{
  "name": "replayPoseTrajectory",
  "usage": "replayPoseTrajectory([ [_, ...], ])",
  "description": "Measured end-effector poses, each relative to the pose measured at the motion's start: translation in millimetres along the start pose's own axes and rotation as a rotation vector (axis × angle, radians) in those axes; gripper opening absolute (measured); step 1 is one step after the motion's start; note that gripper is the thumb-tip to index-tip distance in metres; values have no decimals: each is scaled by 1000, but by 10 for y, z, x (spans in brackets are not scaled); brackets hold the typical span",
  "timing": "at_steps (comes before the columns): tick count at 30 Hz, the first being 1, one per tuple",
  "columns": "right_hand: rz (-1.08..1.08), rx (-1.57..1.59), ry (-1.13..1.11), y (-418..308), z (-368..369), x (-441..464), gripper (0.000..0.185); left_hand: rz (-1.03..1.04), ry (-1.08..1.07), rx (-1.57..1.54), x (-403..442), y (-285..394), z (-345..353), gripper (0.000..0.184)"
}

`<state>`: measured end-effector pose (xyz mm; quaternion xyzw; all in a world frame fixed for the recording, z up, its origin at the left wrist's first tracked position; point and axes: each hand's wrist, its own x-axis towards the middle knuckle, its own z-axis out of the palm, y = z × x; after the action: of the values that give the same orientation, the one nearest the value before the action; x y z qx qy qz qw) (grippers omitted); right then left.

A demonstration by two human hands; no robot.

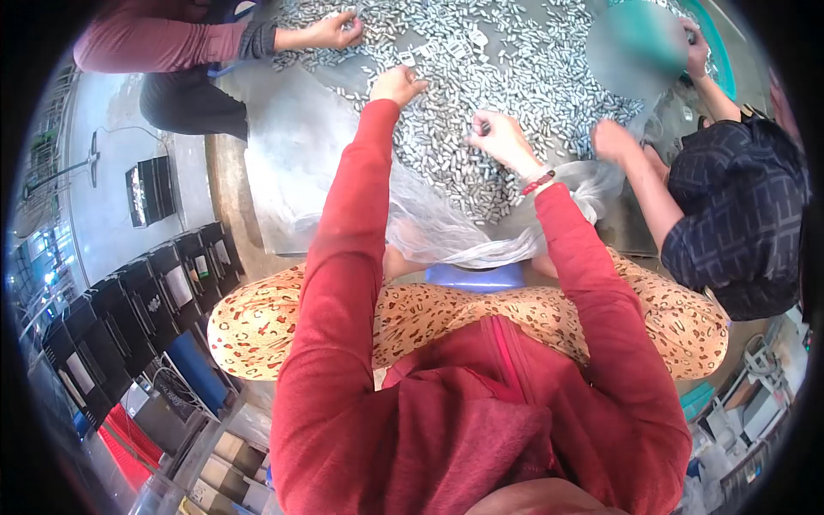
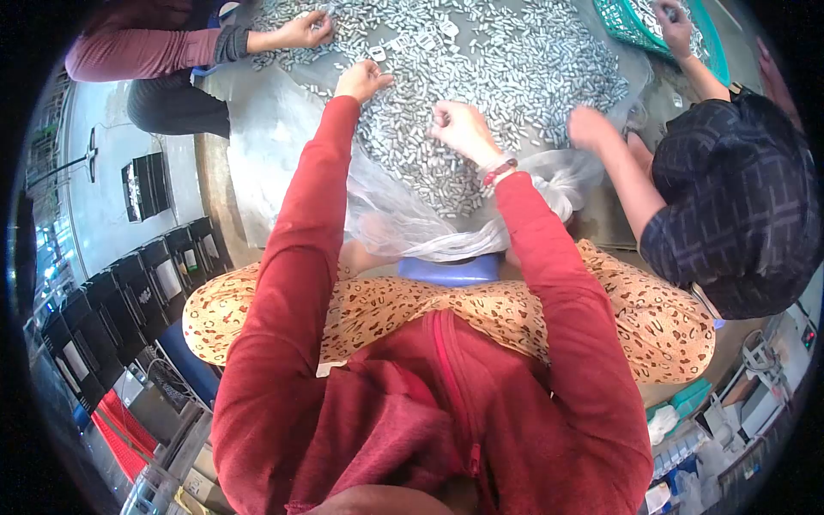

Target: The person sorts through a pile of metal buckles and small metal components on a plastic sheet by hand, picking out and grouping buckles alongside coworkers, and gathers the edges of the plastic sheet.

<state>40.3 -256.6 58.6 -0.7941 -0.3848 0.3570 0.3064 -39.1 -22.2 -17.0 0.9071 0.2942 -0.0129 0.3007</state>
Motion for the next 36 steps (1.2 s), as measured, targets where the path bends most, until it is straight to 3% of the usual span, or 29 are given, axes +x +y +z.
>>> replayPoseTrajectory([
  [1, 12, 231, 83, 169, 45, 62, 16, 3, 21, -106, -35, 66, -139, 32],
  [2, 109, 526, 28, 248, -46, 97, 14, -192, -164, -495, -45, 119, -244, 21],
  [4, 233, 1006, 40, 157, -228, 56, 10, -95, -162, -1217, -247, 327, -417, 12],
  [5, 184, 1204, -47, 286, -279, 95, 7, -46, -159, -1579, -319, 374, -446, 9],
  [6, 176, 1323, -65, 335, -328, 117, 6, 9, -121, -1694, -299, 355, -407, 13],
  [9, 251, 1443, 8, 441, -389, 159, 3, -9, -109, -1922, -200, 339, -364, 21],
  [10, 281, 1432, 55, 538, -383, 210, 4, -15, -126, -1830, -142, 345, -378, 29],
  [15, 253, 1543, 54, 547, -588, 406, 13, -200, -50, -1322, 365, 364, -250, 25],
  [16, 325, 1486, 70, 533, -654, 505, 23, -218, -1, -1190, 507, 324, -141, 23],
  [19, 248, 1109, 152, 484, -762, 883, 42, -147, 158, -308, 906, 130, 202, 31],
  [21, 244, 735, 242, 492, -744, 1219, 61, -85, 238, 66, 962, 100, 451, 39],
  [23, 214, 331, 311, 534, -693, 1594, 78, -108, 245, 99, 961, 92, 624, 46],
  [25, 163, -99, 369, 578, -609, 1931, 92, -24, 152, 18, 877, 120, 508, 45],
  [28, 208, -376, 262, 531, -495, 2128, 103, -9, 100, -171, 638, 163, 269, 30],
  [31, 210, -446, 51, 600, -288, 2146, 76, -187, -145, -1469, 330, 217, 14, 12],
  [32, 126, -465, 69, 604, -216, 2078, 55, -127, -177, -1584, 257, 218, -54, 14],
  [35, -234, -312, -102, 936, -19, 1949, 43, 34, -328, -1736, 70, 310, -228, 30],
  [36, -182, -446, -232, 612, -106, 1661, 36, 67, -391, -1704, 42, 372, -295, 33],
])
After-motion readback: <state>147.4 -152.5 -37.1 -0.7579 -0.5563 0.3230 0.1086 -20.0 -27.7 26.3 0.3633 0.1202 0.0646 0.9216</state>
